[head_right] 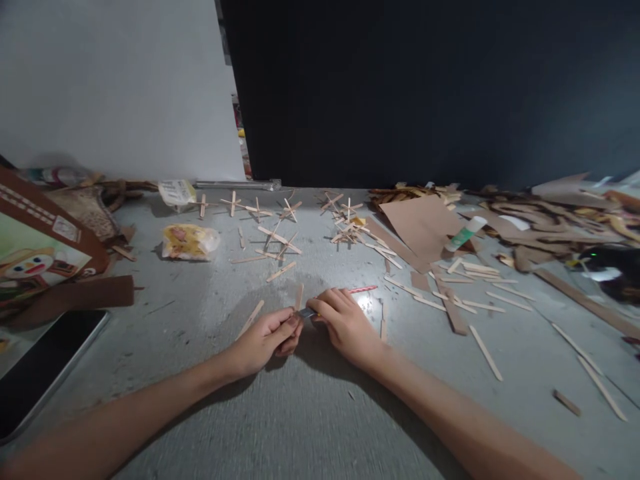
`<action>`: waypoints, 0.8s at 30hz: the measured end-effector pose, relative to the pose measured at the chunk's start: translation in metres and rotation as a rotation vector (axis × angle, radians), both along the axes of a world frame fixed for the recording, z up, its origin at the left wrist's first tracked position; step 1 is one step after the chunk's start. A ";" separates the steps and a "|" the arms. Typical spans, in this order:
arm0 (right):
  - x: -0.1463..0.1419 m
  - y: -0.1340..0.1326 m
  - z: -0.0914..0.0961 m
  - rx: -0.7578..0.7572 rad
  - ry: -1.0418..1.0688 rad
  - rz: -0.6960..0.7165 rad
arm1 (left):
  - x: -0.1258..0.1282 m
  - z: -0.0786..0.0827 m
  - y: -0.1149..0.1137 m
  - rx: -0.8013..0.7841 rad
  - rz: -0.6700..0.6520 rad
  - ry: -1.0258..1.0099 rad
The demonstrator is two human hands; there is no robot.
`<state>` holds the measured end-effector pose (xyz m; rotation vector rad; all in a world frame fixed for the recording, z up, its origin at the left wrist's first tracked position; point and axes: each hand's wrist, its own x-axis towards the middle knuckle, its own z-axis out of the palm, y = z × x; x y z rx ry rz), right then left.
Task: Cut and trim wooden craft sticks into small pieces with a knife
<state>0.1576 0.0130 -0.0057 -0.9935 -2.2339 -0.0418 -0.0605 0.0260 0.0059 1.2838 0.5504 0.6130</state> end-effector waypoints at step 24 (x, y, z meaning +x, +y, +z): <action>-0.004 0.000 0.000 -0.016 0.023 -0.007 | -0.003 0.000 -0.003 0.026 0.027 0.015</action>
